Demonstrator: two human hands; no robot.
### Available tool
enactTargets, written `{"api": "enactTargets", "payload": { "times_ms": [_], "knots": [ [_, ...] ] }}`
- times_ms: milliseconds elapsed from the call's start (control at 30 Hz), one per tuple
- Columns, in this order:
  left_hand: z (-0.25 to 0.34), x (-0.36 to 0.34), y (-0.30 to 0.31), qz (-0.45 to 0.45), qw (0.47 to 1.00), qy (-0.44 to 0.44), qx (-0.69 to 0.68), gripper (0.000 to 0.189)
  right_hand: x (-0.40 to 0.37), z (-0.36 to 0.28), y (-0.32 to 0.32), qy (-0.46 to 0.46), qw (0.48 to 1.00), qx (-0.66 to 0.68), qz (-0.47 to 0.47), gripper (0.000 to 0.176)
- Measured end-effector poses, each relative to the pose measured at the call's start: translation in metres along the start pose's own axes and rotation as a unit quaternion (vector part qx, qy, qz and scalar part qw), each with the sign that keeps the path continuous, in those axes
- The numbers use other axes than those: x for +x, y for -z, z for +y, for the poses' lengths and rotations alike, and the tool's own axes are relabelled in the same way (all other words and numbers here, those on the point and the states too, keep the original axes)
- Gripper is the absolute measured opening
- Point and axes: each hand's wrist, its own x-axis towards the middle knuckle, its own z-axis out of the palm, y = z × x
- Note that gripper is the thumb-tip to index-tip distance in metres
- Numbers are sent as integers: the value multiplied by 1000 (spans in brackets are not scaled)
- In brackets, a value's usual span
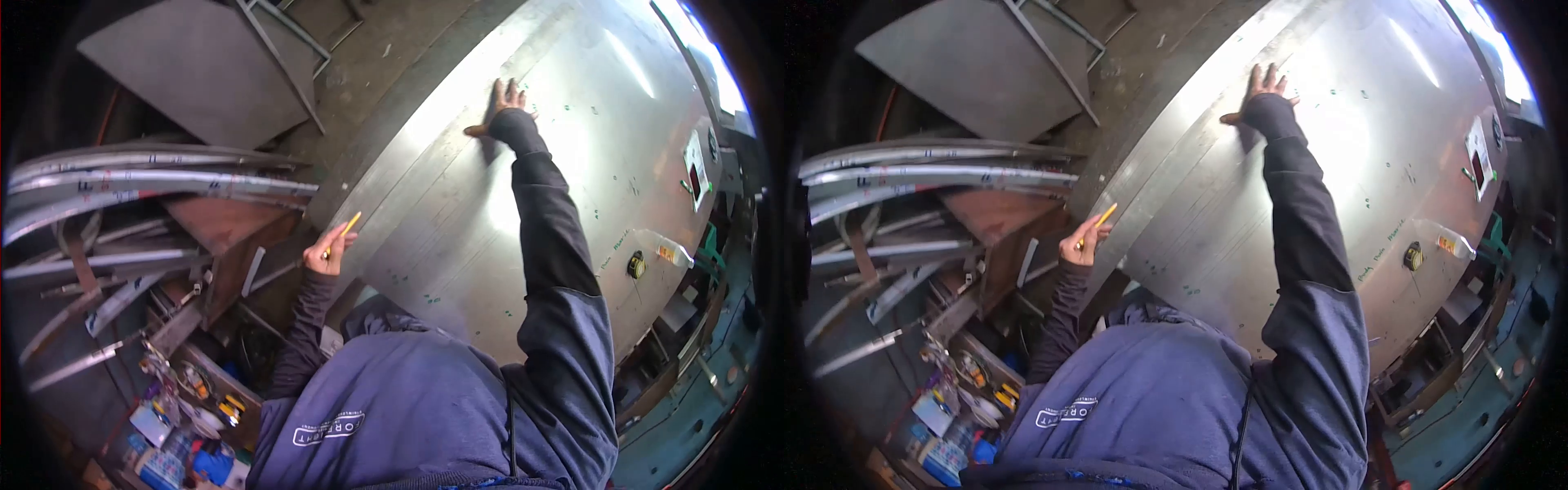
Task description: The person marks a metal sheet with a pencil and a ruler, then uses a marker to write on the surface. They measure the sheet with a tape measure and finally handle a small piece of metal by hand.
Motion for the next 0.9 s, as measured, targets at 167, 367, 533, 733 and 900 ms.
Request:
{"api": "enactTargets", "payload": {
  "times_ms": [167, 367, 533, 733, 900],
  "knots": [
    [8, 7, -15, -71, 988, -80, 109, 24, -1, 3, -2, 6, 999, 35, -2, 138],
    [28, 81, -55, -120, 982, -103, 101, 21, -3, 4, -1, 5, 999, 50, -1, 139],
    [60, 229, -167, -156, 962, -185, 128, 23, -5, 3, 2, -1, 998, 55, -2, 139],
    [86, 307, -220, -183, 941, -194, 206, 27, -5, 6, -3, 5, 998, 62, -5, 141],
    [60, 159, -80, -253, 945, -129, 161, 17, 3, 6, -7, 7, 998, 65, -2, 142]
  ]
}}
